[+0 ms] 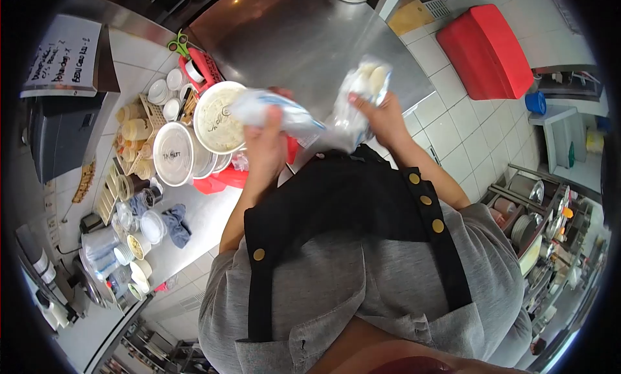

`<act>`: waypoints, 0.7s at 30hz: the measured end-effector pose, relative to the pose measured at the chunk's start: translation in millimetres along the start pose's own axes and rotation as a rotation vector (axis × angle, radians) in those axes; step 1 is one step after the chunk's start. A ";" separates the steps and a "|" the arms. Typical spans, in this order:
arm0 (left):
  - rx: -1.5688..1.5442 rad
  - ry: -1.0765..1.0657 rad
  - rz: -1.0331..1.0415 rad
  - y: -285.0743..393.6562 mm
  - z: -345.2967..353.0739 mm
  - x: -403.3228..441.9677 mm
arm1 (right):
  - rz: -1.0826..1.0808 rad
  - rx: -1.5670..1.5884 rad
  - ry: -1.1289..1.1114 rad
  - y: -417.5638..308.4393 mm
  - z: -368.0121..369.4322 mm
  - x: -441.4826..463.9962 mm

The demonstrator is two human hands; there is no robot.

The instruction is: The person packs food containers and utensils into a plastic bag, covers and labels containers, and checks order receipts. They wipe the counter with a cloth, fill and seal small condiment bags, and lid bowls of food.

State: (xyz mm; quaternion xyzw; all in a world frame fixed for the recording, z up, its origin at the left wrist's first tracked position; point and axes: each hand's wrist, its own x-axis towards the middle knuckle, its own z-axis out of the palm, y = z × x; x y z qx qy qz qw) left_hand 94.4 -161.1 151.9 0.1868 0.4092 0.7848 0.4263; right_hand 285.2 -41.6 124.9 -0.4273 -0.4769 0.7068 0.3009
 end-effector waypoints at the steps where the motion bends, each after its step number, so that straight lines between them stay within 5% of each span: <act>1: -0.052 0.029 0.095 10.0 2.9 -4.6 | -0.057 0.023 0.070 0.2 -8.3 8.2; 4: 0.097 -0.123 0.176 35.4 -0.3 -16.5 | -0.032 0.077 0.043 -13.9 -28.8 16.7; 6: 0.246 -0.081 0.123 24.9 7.3 -23.1 | 0.004 0.034 -0.038 -22.0 -22.8 11.5; 11: 0.671 -0.400 0.026 -23.4 20.9 -15.9 | -0.013 0.127 -0.301 -22.7 17.0 -13.5; 16: 0.551 -0.142 -0.213 -26.8 5.4 -27.3 | 0.157 0.262 -0.258 -19.0 20.4 -10.8; 18: 0.632 -0.036 -0.021 -35.8 -12.4 -37.1 | 0.164 0.149 -0.135 -13.8 14.3 -1.7; 19: 0.431 0.011 0.197 -25.5 1.1 -45.4 | 0.175 0.144 -0.166 -13.7 13.2 1.2; 21: 0.391 0.036 0.146 0.1 8.2 -61.5 | 0.020 0.128 -0.157 -13.6 14.0 4.0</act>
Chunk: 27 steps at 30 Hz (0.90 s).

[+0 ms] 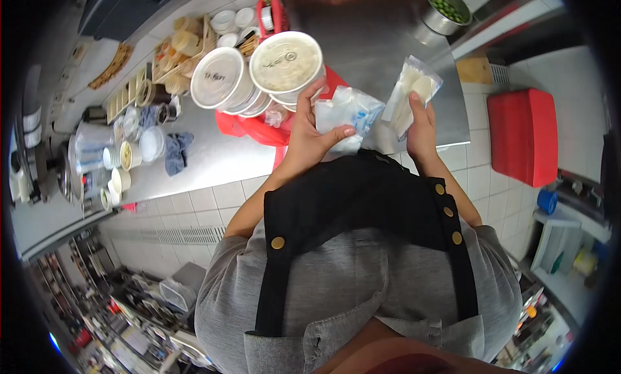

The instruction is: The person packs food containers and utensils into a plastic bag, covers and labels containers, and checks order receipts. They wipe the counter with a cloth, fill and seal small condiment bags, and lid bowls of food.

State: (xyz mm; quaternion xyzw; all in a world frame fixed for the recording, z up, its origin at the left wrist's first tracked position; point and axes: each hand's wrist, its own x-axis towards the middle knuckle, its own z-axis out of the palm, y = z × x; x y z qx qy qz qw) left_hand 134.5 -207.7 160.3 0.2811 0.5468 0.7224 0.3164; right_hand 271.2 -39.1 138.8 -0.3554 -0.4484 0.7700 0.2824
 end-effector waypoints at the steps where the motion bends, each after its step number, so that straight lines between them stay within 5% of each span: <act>1: -0.048 -0.008 -0.063 7.1 -6.8 -5.7 | 0.014 -0.005 -0.025 3.0 5.6 -1.6; 2: 0.007 -0.187 -0.276 -6.6 -29.0 -15.7 | -0.072 -0.210 -0.237 6.5 11.8 -4.5; 3: 0.009 -0.161 -0.276 -12.6 -31.9 -23.1 | -0.163 -0.409 -0.448 10.6 18.5 -6.2; 4: 0.254 -0.100 -0.012 -17.3 -29.6 -29.4 | -0.384 -0.480 -0.697 22.4 23.9 -0.1; 5: 0.498 -0.041 0.252 -25.0 -28.9 -34.9 | -0.376 -0.477 -0.715 34.1 30.4 1.3; 7: 0.350 0.000 0.249 -52.9 -45.0 -47.8 | -0.213 -0.520 -0.724 56.6 48.5 1.9; 11: 0.196 0.269 -0.061 -21.5 -68.1 -66.5 | 0.060 -0.628 -0.946 93.3 73.3 18.1; 13: 0.168 0.415 -0.063 -6.2 -90.5 -71.8 | -0.011 -0.596 -1.018 110.2 82.5 20.9; 15: 0.245 0.422 -0.104 -7.5 -122.8 -77.1 | -0.701 -1.038 -1.041 126.2 84.6 21.5; 16: 0.229 0.453 -0.004 -8.1 -126.9 -77.1 | -0.576 -1.239 -1.112 126.4 84.0 21.8; 19: 0.378 0.331 0.206 -13.3 -127.7 -64.4 | -0.376 -1.838 -1.122 150.7 80.2 26.2; 27: 0.608 -0.059 0.130 -69.0 -144.4 -26.9 | -0.456 -1.593 -1.175 102.4 66.3 -1.7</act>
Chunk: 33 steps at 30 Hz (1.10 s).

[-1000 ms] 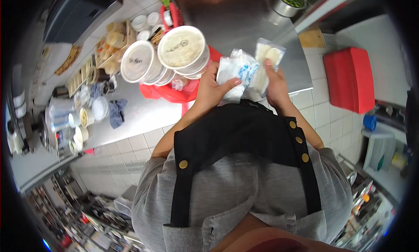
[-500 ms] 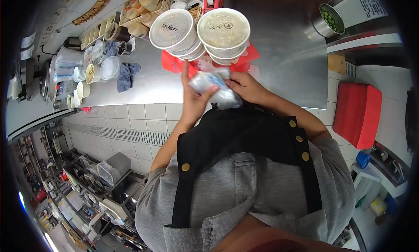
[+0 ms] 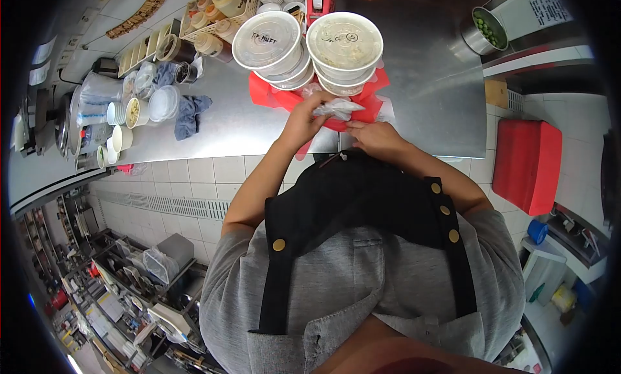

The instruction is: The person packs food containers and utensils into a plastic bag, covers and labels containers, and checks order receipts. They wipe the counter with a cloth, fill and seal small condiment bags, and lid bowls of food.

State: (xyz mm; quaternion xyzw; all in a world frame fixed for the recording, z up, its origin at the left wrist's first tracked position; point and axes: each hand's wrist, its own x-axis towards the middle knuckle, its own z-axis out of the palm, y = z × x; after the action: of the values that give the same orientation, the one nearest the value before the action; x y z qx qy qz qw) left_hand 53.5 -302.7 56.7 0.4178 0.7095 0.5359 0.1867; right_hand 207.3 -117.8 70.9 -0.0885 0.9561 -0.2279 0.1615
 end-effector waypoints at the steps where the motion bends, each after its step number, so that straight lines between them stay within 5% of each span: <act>1: 0.103 -0.072 0.044 3.8 1.7 4.6 | -0.057 0.018 0.062 -1.0 -2.2 -2.8; 5: 0.492 -0.164 0.009 -8.3 25.3 11.3 | 0.049 0.018 -0.035 -6.5 -9.0 -3.3; 8: 0.606 -0.133 -0.059 -8.5 25.9 9.6 | 0.023 0.096 0.158 -7.4 -10.2 -9.1; 10: 0.591 -0.093 -0.020 4.1 17.4 2.3 | 0.282 0.468 0.355 -14.9 -22.1 -18.1; 11: 0.544 0.027 0.050 16.0 5.9 -7.2 | 0.276 0.462 0.362 -11.7 -19.4 -18.7; 13: 0.482 0.260 0.133 18.0 -20.7 -26.2 | 0.468 0.529 0.762 -2.3 -3.2 -16.1; 17: 0.728 0.833 -0.045 -23.2 -71.1 -23.8 | 0.493 0.369 0.980 12.8 21.9 18.8; 22: 0.886 0.408 -0.321 -95.3 -133.8 -8.9 | 0.611 0.283 0.741 31.4 15.7 39.3; 23: 0.383 0.402 -0.417 -100.3 -148.8 -1.7 | 0.606 0.277 0.758 35.1 3.3 38.4; 25: -0.347 0.442 -0.554 -64.1 -160.6 17.3 | 0.582 1.524 0.933 40.1 -27.4 27.9; 28: -0.731 0.472 -0.631 -34.2 -183.7 53.9 | 0.477 1.948 0.817 62.1 -65.3 16.1; 29: -0.732 0.470 -0.630 -38.7 -189.5 68.5 | 0.477 1.946 0.820 74.0 -72.6 20.7; 31: -0.846 0.391 -0.619 -47.2 -203.0 98.0 | 0.149 1.977 0.569 86.0 -86.6 28.9; 33: -0.776 0.371 -0.515 -51.7 -215.7 118.8 | 0.142 1.895 0.627 73.0 -107.3 33.0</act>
State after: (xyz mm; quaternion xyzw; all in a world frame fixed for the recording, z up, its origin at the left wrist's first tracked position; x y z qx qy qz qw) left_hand -189.6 -342.9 107.8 0.0263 0.5591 0.7621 0.3255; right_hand 132.1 -17.8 118.7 0.1981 0.3822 -0.8990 -0.0808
